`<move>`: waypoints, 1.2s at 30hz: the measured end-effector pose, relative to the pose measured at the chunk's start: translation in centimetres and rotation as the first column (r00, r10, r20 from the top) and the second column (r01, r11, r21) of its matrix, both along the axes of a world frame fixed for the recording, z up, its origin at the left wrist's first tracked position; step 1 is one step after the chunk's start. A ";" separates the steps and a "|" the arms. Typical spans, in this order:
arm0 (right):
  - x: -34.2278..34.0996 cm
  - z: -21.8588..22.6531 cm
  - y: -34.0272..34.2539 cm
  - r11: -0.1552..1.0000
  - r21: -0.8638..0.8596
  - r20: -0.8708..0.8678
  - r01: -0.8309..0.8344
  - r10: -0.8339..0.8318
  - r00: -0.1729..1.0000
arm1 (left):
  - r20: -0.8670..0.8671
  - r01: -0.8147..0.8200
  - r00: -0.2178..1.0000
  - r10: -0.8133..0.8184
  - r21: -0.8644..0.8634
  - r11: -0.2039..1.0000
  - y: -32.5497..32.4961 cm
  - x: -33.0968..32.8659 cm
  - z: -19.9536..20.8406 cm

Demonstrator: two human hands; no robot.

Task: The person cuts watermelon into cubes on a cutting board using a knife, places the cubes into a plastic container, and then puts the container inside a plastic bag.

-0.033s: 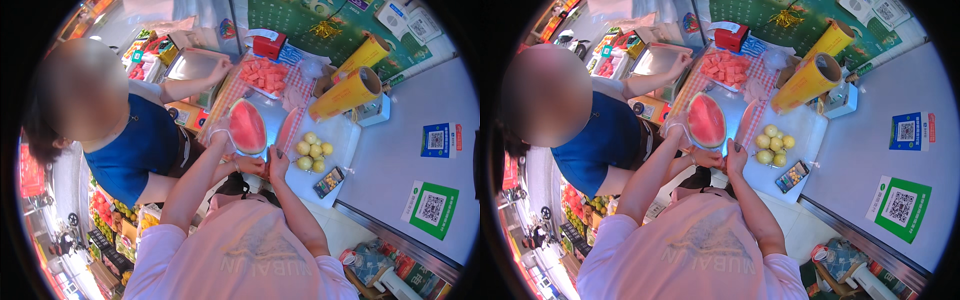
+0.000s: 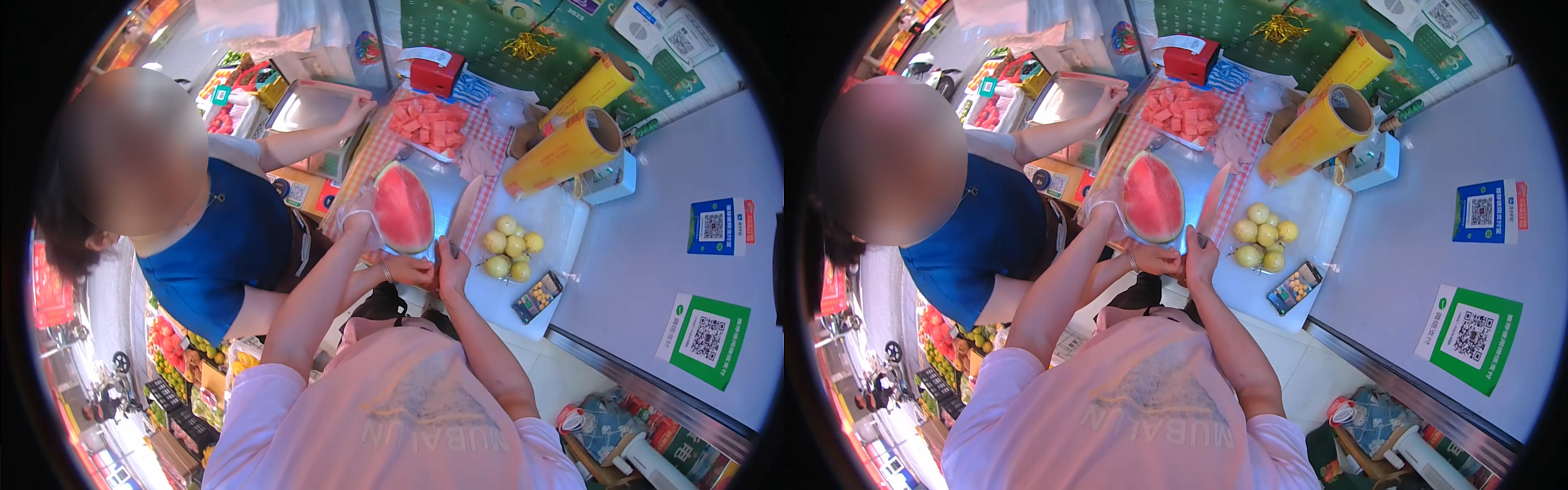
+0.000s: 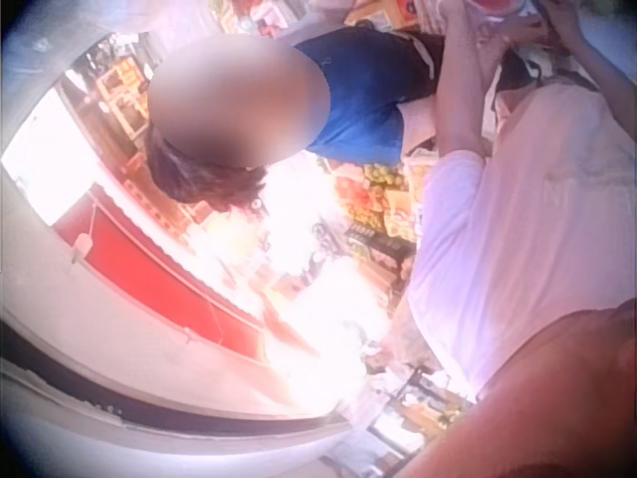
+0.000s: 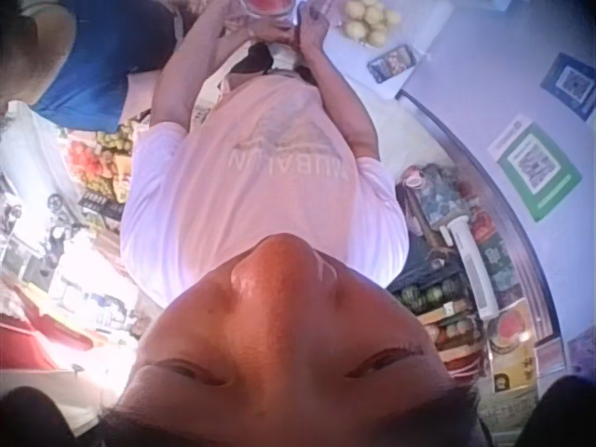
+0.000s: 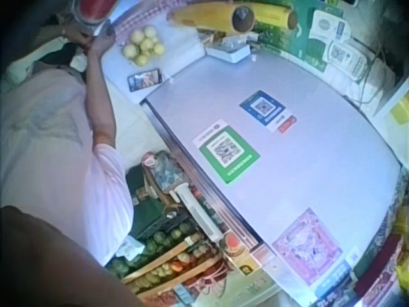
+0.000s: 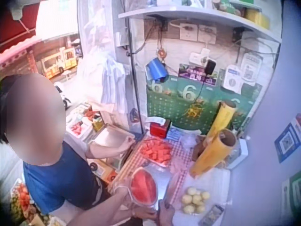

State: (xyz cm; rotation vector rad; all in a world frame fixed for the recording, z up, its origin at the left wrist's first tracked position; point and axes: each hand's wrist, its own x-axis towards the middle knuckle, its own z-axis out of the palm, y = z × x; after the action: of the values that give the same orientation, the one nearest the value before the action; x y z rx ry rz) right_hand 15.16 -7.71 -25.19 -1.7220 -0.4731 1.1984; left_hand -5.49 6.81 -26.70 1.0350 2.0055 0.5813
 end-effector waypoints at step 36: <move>-7.0 15.4 0.6 0.929 0.346 -0.361 -0.132 0.261 0.895 | 0.320 0.148 0.875 -0.364 0.537 0.830 -8.9 2.2 0.7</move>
State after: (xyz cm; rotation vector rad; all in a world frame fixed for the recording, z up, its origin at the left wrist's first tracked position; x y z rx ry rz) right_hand 8.18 -7.08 -9.80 -1.1357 -0.5618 1.4938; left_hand -3.27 -2.14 -26.05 1.3359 1.3307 1.1038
